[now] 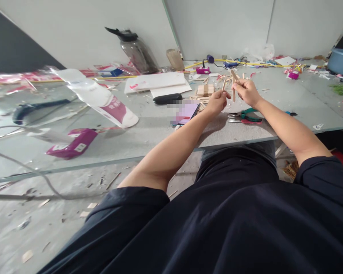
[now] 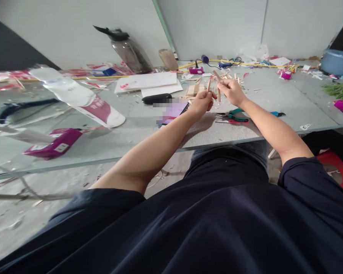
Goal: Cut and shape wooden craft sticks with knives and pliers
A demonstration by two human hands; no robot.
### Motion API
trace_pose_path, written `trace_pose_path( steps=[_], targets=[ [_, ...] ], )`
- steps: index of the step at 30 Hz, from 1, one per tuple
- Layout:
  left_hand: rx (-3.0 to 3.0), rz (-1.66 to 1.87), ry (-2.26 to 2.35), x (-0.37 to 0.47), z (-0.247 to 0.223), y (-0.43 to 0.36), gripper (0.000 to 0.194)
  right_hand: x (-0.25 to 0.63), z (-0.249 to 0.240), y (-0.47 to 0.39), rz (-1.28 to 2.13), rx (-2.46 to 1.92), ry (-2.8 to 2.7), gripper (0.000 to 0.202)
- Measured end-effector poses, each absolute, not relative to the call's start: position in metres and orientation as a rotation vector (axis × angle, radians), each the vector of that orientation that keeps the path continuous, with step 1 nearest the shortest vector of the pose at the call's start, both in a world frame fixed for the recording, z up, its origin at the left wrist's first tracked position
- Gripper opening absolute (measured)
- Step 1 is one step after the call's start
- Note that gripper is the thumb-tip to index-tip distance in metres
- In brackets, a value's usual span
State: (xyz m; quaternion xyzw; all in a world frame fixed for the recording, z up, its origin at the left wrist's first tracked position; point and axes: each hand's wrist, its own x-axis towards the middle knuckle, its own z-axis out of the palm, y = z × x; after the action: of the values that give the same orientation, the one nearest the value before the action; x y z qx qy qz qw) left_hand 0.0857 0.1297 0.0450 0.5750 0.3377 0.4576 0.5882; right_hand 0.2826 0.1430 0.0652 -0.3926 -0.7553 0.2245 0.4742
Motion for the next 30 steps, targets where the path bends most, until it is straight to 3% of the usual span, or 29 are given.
trace_pose_path(
  steps=[16,30],
  targets=[
    [1.105,1.172,0.669,0.081,0.050,0.127,0.039,0.287,0.065,0.133,0.776,-0.962,-1.845,0.064],
    [1.078,1.168,0.729,0.083,0.050,0.127,0.041,0.285,0.068,0.132,0.678,-1.032,-1.911,0.052]
  ],
)
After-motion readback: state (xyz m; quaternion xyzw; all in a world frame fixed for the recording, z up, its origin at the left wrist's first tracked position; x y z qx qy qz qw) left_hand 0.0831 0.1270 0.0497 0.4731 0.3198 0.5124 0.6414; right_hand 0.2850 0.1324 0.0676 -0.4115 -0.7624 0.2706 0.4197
